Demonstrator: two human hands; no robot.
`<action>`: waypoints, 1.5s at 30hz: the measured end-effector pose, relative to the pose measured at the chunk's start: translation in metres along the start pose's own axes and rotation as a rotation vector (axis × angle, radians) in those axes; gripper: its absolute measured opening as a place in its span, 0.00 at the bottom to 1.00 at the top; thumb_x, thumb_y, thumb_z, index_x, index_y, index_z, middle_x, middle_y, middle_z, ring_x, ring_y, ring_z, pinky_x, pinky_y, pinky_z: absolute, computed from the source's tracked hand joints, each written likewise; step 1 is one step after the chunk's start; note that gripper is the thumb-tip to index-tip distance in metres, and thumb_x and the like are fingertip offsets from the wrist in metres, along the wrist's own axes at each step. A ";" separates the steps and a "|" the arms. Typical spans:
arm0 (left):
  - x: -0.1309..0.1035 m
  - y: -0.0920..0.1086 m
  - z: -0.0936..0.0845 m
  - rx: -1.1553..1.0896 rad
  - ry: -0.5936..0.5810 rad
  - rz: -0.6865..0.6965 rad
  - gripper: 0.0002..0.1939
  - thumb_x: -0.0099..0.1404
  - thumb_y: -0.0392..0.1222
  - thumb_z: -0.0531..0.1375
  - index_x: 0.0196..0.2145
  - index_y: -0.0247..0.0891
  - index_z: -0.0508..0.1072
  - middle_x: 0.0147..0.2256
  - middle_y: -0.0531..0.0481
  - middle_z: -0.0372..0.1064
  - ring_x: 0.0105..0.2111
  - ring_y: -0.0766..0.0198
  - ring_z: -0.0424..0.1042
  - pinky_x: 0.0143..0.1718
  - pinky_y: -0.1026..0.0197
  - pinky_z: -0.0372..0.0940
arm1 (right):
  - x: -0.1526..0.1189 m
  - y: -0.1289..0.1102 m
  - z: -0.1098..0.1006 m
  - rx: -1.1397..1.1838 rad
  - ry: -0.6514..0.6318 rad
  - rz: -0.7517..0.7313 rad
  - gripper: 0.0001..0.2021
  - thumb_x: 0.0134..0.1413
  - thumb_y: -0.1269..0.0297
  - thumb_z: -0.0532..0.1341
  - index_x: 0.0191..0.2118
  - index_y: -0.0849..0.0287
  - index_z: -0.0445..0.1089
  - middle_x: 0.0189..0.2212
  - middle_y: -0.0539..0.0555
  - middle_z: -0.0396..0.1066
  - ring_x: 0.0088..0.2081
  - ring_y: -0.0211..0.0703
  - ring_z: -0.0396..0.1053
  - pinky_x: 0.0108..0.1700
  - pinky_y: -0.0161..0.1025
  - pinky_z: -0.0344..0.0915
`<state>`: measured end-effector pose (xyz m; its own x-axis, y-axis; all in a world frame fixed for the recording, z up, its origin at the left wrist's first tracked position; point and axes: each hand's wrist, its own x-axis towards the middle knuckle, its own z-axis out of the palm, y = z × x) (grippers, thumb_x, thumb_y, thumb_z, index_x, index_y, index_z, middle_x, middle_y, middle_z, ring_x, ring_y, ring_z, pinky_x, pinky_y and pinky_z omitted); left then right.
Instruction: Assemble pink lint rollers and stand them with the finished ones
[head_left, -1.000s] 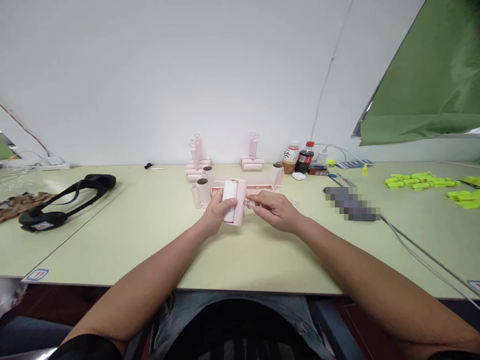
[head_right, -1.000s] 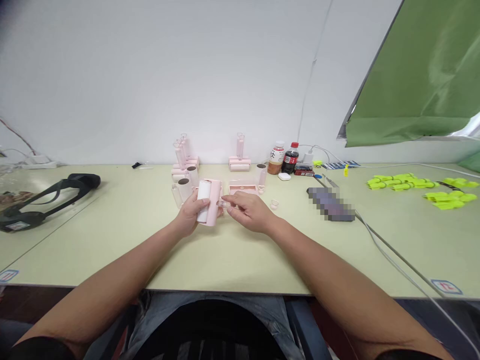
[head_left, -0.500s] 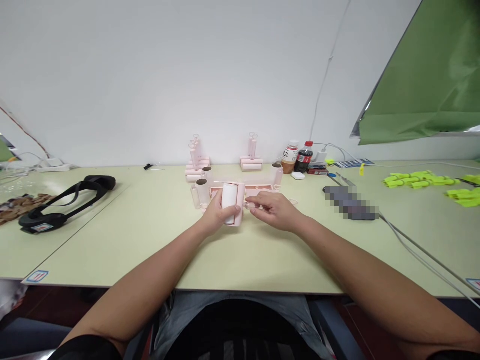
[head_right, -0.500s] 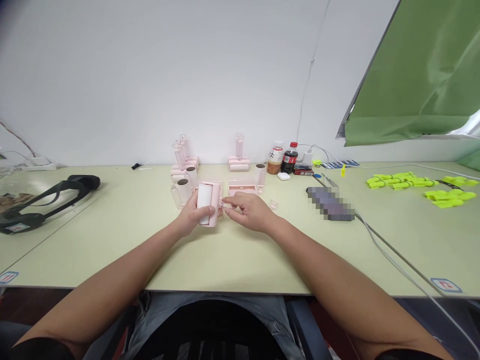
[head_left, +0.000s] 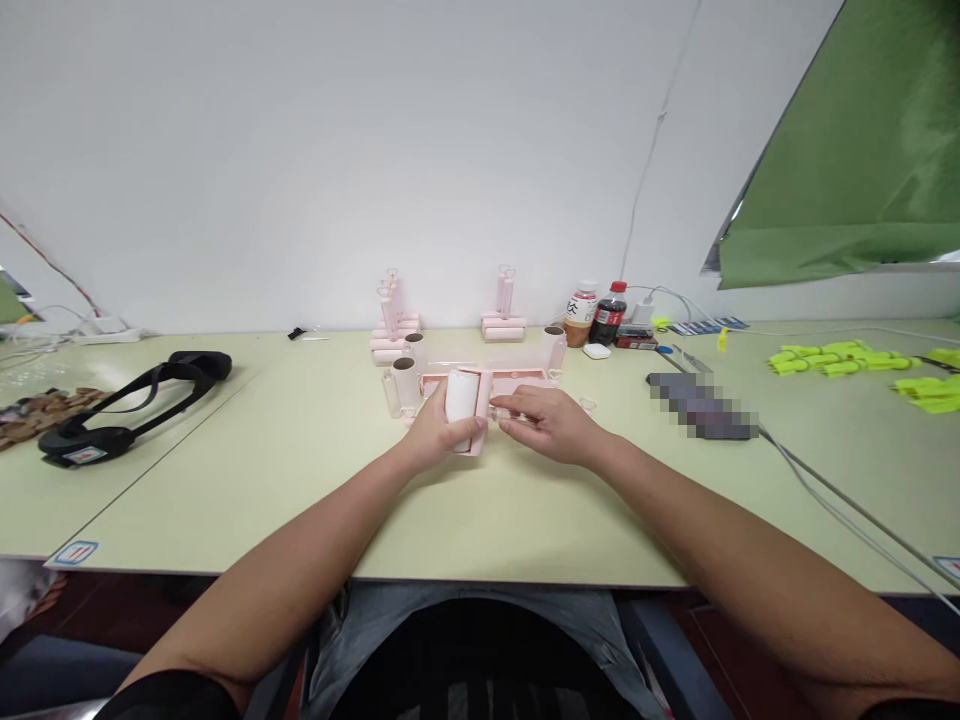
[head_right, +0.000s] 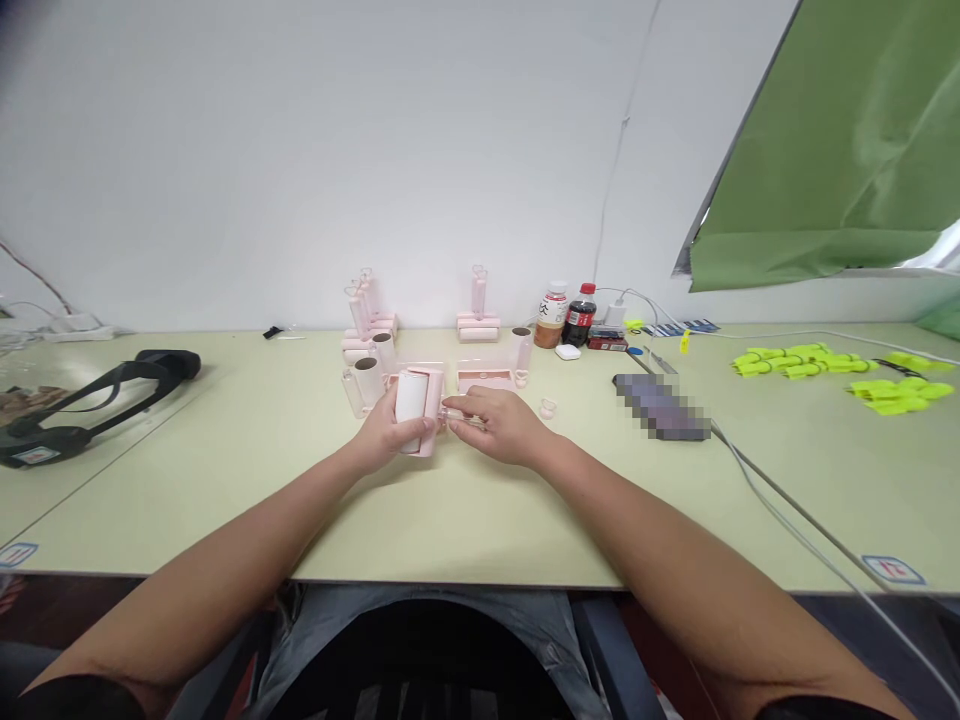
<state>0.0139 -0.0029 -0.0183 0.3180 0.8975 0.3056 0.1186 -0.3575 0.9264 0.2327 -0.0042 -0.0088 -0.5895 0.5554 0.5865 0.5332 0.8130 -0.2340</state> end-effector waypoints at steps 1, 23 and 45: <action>0.000 0.000 0.000 -0.005 0.001 0.000 0.29 0.52 0.47 0.65 0.49 0.37 0.63 0.45 0.45 0.66 0.44 0.53 0.67 0.44 0.54 0.64 | 0.000 0.000 0.000 0.001 0.004 -0.009 0.15 0.61 0.60 0.56 0.49 0.59 0.73 0.29 0.54 0.71 0.30 0.40 0.67 0.33 0.37 0.61; 0.001 0.003 0.004 -0.148 -0.068 -0.096 0.26 0.50 0.44 0.64 0.46 0.37 0.64 0.39 0.48 0.68 0.39 0.57 0.68 0.39 0.57 0.64 | 0.002 -0.006 0.001 0.123 -0.045 0.112 0.13 0.59 0.60 0.58 0.44 0.59 0.76 0.27 0.53 0.74 0.26 0.37 0.66 0.30 0.35 0.60; 0.000 0.007 0.008 -0.211 -0.024 -0.189 0.25 0.47 0.43 0.64 0.43 0.36 0.63 0.35 0.50 0.67 0.35 0.60 0.67 0.35 0.60 0.62 | 0.001 -0.008 0.004 -0.004 -0.017 0.041 0.14 0.61 0.60 0.56 0.45 0.60 0.75 0.29 0.55 0.74 0.27 0.39 0.67 0.30 0.36 0.59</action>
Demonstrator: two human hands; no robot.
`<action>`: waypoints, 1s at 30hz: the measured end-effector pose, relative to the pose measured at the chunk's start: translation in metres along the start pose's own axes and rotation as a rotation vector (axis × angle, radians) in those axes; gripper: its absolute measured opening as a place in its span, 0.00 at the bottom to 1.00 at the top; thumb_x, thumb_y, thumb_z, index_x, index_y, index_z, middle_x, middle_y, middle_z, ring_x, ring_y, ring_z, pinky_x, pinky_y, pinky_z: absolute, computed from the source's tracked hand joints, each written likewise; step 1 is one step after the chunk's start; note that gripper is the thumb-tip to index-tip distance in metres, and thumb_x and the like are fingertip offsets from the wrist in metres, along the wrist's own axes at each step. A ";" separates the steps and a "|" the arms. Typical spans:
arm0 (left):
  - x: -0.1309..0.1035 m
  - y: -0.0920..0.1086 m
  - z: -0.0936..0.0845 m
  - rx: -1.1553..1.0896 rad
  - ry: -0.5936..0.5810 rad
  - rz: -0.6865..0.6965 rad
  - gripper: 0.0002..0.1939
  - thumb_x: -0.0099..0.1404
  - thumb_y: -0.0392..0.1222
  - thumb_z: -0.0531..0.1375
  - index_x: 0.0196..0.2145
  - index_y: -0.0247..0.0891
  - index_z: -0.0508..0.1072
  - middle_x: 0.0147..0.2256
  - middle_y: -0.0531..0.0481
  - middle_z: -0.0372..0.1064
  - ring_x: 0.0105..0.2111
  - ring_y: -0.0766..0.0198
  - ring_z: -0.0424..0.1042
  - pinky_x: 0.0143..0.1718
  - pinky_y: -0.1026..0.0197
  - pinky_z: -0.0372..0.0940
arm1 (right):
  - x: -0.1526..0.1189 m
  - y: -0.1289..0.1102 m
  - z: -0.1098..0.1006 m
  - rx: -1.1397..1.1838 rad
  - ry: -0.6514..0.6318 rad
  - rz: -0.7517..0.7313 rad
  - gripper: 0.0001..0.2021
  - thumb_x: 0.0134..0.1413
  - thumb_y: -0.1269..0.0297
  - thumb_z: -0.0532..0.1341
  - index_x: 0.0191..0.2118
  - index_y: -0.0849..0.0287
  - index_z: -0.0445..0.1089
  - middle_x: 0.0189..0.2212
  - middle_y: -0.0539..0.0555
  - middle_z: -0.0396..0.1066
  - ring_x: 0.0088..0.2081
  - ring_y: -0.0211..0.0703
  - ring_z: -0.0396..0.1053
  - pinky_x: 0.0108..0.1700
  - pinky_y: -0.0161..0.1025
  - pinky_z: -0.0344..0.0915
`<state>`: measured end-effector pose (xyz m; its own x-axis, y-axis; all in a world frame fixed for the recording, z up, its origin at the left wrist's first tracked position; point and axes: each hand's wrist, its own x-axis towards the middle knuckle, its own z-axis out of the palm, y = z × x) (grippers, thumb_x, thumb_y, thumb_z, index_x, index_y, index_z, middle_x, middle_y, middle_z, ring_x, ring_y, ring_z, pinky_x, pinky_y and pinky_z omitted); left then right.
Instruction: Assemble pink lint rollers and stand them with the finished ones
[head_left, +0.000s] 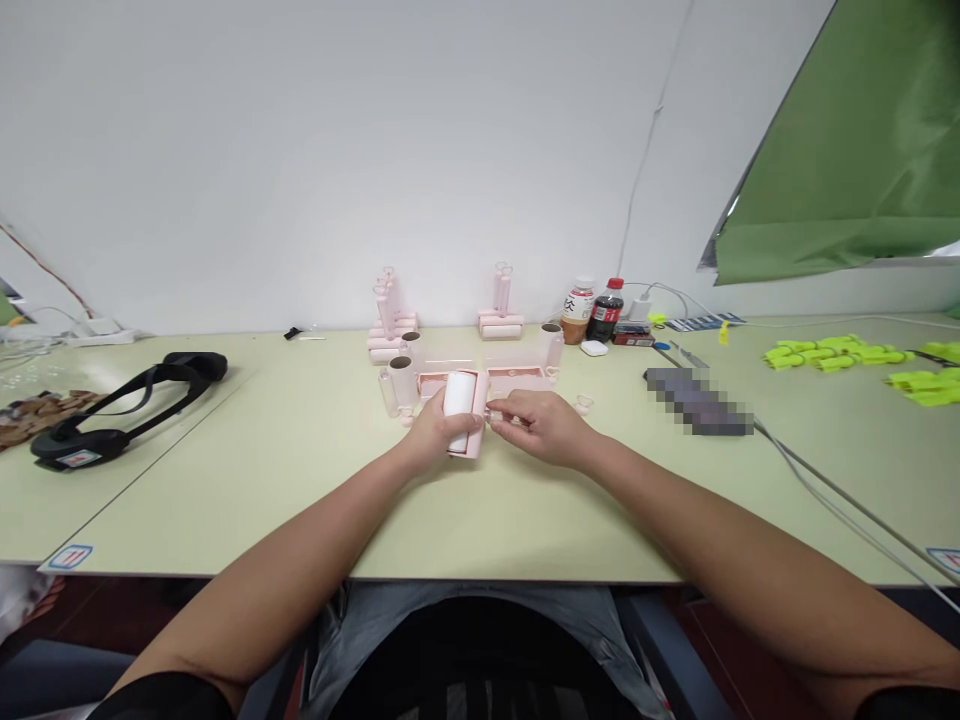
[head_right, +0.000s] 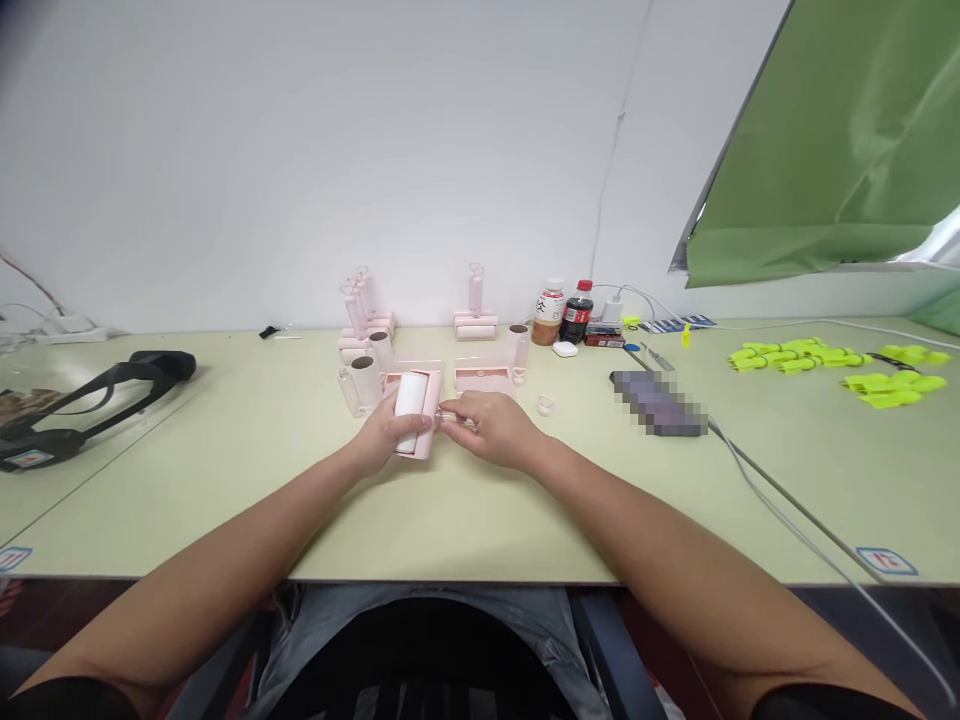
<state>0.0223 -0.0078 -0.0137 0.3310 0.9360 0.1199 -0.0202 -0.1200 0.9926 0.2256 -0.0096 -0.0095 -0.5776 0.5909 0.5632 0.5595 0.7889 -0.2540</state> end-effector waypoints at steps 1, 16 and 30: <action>0.000 0.000 0.000 -0.004 -0.003 0.005 0.24 0.48 0.43 0.64 0.42 0.36 0.64 0.35 0.50 0.67 0.35 0.60 0.67 0.35 0.60 0.62 | 0.000 0.000 0.000 -0.006 0.006 0.002 0.14 0.61 0.60 0.56 0.45 0.60 0.75 0.29 0.55 0.74 0.28 0.39 0.67 0.31 0.36 0.59; -0.002 -0.001 0.002 0.039 -0.025 0.034 0.24 0.49 0.45 0.63 0.45 0.36 0.66 0.36 0.48 0.67 0.37 0.58 0.67 0.36 0.59 0.62 | -0.001 0.000 0.003 0.317 0.313 0.124 0.13 0.58 0.59 0.58 0.46 0.57 0.70 0.39 0.57 0.73 0.38 0.45 0.71 0.41 0.44 0.69; -0.001 -0.004 -0.001 0.105 -0.016 0.090 0.23 0.51 0.45 0.63 0.44 0.35 0.66 0.36 0.47 0.70 0.36 0.57 0.69 0.36 0.57 0.65 | -0.001 0.004 0.007 0.520 0.326 0.259 0.16 0.58 0.54 0.59 0.46 0.58 0.71 0.39 0.57 0.73 0.38 0.45 0.71 0.41 0.45 0.70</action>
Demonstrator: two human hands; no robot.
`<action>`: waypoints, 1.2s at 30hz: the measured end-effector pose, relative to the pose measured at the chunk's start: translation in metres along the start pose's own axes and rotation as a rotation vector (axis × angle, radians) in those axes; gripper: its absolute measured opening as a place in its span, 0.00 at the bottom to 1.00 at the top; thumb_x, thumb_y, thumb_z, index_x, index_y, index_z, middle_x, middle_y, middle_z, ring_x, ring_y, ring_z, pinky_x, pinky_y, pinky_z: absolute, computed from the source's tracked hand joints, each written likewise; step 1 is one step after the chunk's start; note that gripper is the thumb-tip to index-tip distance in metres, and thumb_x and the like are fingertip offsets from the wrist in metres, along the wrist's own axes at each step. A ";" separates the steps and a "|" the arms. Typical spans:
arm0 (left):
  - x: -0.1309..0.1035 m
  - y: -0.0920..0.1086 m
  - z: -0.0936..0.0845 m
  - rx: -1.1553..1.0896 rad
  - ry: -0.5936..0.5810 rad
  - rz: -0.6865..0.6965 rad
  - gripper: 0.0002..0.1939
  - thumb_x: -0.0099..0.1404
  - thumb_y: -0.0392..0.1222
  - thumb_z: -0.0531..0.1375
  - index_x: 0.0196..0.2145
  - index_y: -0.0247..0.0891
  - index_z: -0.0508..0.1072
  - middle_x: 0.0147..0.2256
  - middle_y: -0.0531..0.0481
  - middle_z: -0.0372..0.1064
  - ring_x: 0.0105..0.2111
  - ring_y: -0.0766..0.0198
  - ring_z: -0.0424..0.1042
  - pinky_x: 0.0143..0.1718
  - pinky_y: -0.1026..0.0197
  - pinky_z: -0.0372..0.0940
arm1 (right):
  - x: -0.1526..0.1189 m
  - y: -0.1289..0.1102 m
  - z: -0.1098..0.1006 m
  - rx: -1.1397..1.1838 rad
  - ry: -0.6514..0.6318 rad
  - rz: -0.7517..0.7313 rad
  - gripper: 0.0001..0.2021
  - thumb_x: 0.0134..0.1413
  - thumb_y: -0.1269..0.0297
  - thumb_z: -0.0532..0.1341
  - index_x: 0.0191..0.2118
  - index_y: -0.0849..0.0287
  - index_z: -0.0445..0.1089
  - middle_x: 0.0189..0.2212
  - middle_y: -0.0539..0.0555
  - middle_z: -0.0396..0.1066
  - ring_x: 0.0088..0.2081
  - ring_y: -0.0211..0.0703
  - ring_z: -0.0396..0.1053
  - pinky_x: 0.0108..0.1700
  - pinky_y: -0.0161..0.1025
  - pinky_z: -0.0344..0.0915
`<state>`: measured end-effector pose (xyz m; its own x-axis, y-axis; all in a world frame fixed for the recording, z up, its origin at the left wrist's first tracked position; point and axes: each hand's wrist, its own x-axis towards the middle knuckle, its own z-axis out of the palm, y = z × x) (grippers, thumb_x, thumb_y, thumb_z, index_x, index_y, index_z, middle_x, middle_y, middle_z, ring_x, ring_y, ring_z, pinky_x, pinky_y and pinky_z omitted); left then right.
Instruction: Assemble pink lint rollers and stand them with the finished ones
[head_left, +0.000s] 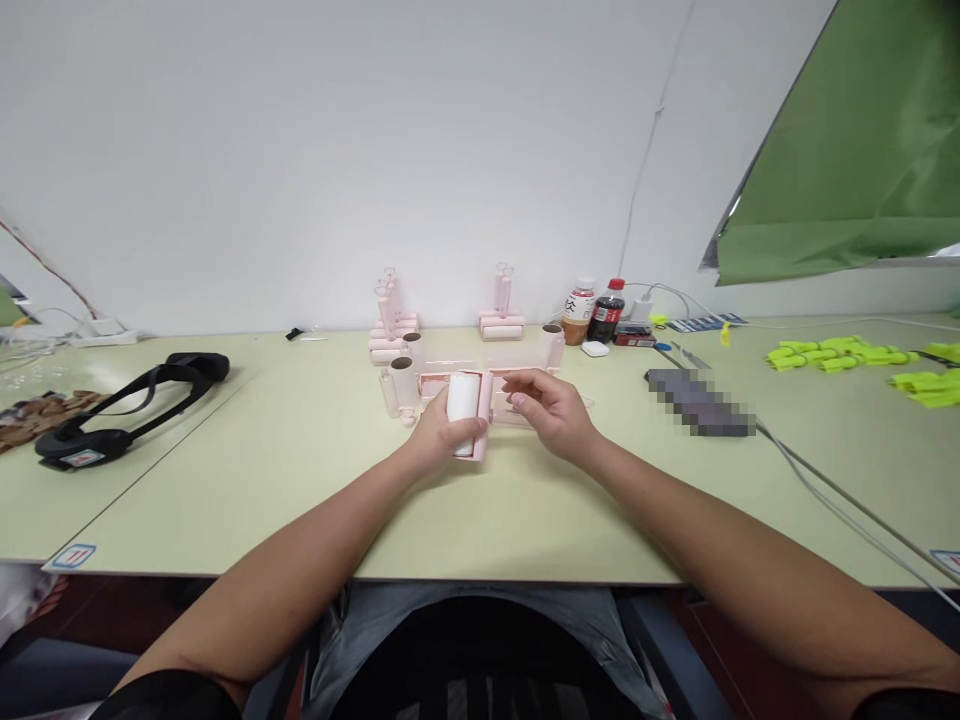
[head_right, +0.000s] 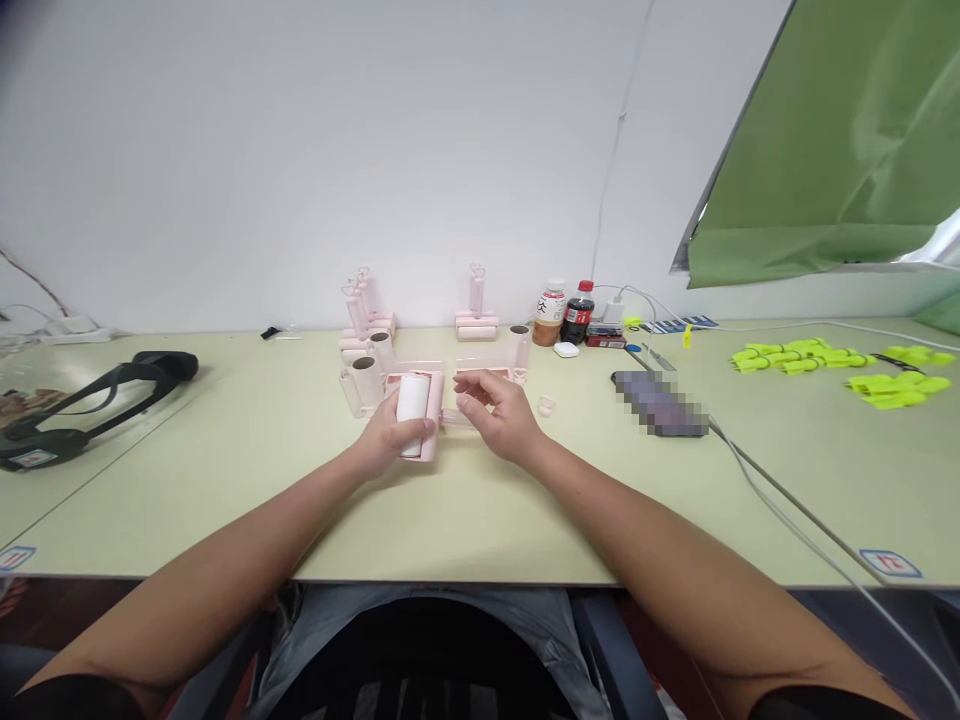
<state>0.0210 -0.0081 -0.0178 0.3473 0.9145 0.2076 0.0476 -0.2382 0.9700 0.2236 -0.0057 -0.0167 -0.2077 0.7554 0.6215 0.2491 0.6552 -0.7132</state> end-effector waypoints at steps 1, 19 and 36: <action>0.000 0.000 -0.001 0.017 0.019 0.004 0.23 0.51 0.45 0.64 0.43 0.35 0.67 0.37 0.46 0.70 0.36 0.56 0.70 0.36 0.56 0.65 | 0.001 0.000 0.000 0.002 -0.003 0.034 0.15 0.57 0.55 0.59 0.46 0.59 0.71 0.37 0.57 0.73 0.37 0.45 0.71 0.39 0.44 0.70; 0.004 0.013 -0.004 -0.157 0.188 0.014 0.25 0.47 0.43 0.67 0.44 0.36 0.69 0.35 0.46 0.73 0.33 0.55 0.73 0.33 0.55 0.68 | 0.018 -0.005 -0.019 -0.018 0.076 0.151 0.22 0.57 0.44 0.56 0.25 0.59 0.65 0.16 0.45 0.54 0.18 0.33 0.53 0.21 0.33 0.53; 0.008 0.013 -0.019 -0.333 0.259 0.014 0.19 0.47 0.43 0.64 0.37 0.36 0.67 0.24 0.54 0.65 0.17 0.69 0.61 0.15 0.67 0.52 | 0.032 0.041 -0.101 -0.839 -0.402 0.791 0.08 0.39 0.61 0.66 0.24 0.58 0.69 0.24 0.53 0.71 0.26 0.41 0.65 0.24 0.35 0.55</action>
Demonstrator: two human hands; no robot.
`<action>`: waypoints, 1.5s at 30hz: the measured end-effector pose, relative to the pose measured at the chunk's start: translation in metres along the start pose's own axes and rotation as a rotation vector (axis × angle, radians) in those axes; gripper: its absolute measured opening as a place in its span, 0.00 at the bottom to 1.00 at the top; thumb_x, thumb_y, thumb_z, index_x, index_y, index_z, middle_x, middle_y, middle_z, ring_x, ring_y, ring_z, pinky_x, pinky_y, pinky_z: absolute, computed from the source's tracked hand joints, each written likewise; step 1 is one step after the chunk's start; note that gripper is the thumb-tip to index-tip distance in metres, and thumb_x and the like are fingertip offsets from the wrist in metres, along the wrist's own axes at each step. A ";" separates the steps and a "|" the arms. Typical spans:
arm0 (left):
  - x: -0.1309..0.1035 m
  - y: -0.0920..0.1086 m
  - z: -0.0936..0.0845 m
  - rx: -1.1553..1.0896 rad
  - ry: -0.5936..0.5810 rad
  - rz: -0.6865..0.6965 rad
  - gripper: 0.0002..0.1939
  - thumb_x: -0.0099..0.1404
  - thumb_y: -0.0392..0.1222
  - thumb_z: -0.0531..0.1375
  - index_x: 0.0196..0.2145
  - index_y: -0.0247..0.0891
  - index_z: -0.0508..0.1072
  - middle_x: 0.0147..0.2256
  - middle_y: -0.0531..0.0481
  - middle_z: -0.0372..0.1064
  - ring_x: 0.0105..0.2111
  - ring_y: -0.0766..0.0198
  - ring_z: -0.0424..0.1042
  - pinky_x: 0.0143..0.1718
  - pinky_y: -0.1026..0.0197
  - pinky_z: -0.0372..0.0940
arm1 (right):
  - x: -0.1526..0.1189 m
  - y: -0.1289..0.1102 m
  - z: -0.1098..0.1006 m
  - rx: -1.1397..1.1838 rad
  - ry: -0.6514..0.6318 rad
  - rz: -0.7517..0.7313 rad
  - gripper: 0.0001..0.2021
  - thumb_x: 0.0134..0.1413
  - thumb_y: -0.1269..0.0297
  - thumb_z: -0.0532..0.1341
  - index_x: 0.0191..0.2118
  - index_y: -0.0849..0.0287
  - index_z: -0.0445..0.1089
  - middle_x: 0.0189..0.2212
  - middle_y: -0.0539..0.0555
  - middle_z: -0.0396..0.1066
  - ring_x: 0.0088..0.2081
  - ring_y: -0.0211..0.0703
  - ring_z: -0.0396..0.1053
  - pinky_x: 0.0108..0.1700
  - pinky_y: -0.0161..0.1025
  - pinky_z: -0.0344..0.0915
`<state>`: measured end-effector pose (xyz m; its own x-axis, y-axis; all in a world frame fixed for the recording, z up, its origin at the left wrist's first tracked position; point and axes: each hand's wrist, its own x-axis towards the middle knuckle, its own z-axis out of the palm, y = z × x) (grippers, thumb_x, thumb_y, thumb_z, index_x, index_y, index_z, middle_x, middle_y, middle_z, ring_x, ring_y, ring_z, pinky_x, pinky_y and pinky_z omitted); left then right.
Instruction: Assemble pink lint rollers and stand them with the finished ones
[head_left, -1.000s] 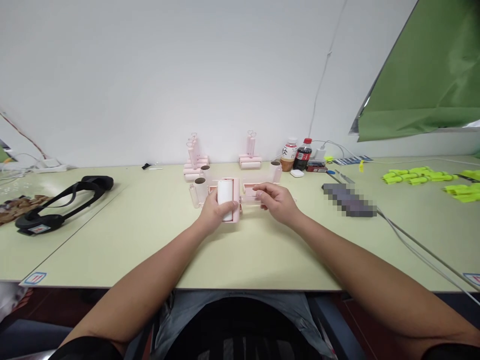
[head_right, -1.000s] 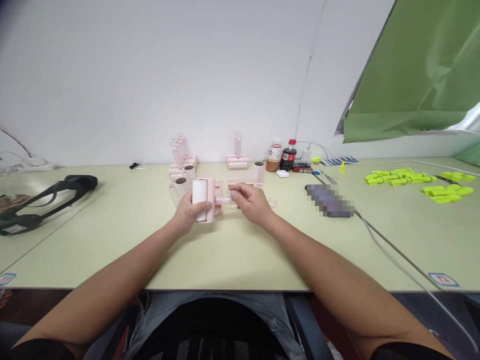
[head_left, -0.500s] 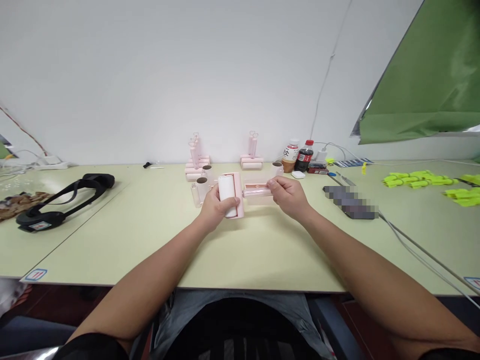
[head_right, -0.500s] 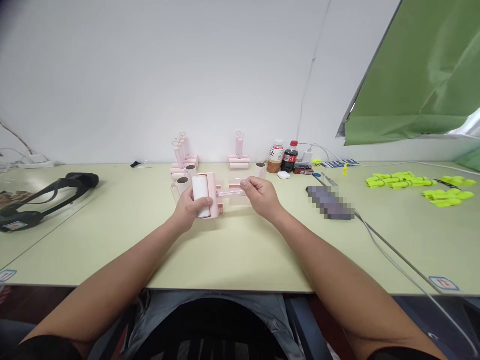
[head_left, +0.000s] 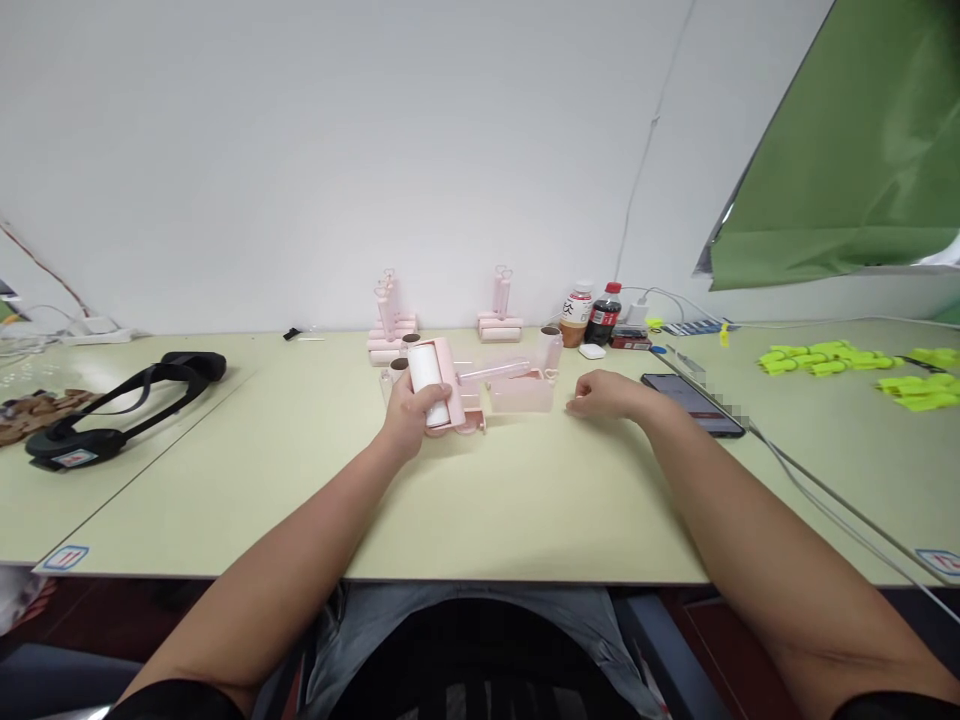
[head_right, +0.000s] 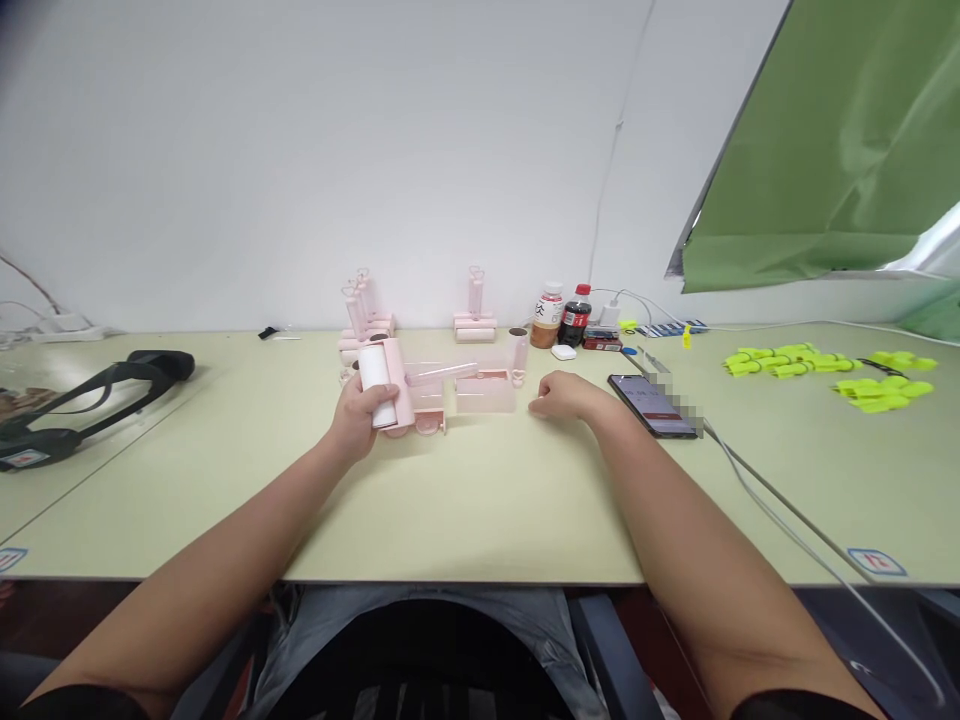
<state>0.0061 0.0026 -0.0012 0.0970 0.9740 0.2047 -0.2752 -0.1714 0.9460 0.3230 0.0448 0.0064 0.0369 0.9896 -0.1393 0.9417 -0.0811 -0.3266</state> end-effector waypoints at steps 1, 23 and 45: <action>-0.001 -0.001 0.001 0.005 -0.004 -0.008 0.19 0.47 0.43 0.65 0.37 0.37 0.67 0.25 0.54 0.65 0.17 0.69 0.61 0.15 0.67 0.52 | -0.001 0.000 0.002 -0.006 -0.048 0.005 0.08 0.38 0.62 0.67 0.23 0.58 0.68 0.23 0.52 0.70 0.24 0.40 0.64 0.24 0.35 0.54; -0.004 -0.005 0.002 -0.048 -0.099 -0.062 0.25 0.46 0.41 0.67 0.43 0.36 0.67 0.38 0.47 0.70 0.34 0.58 0.71 0.30 0.57 0.70 | -0.041 -0.072 0.031 1.354 0.041 -0.566 0.21 0.50 0.42 0.63 0.30 0.57 0.63 0.18 0.46 0.65 0.19 0.36 0.64 0.17 0.33 0.63; -0.004 -0.004 0.004 -0.037 -0.139 -0.050 0.26 0.48 0.42 0.66 0.45 0.35 0.68 0.39 0.46 0.72 0.36 0.56 0.73 0.35 0.54 0.71 | -0.060 -0.078 0.024 1.467 -0.379 -0.535 0.22 0.61 0.42 0.48 0.40 0.55 0.69 0.58 0.57 0.66 0.34 0.42 0.74 0.33 0.44 0.73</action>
<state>0.0104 -0.0011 -0.0048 0.2426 0.9508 0.1925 -0.3016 -0.1147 0.9465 0.2390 -0.0109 0.0182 -0.4666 0.8733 0.1403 -0.3082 -0.0118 -0.9512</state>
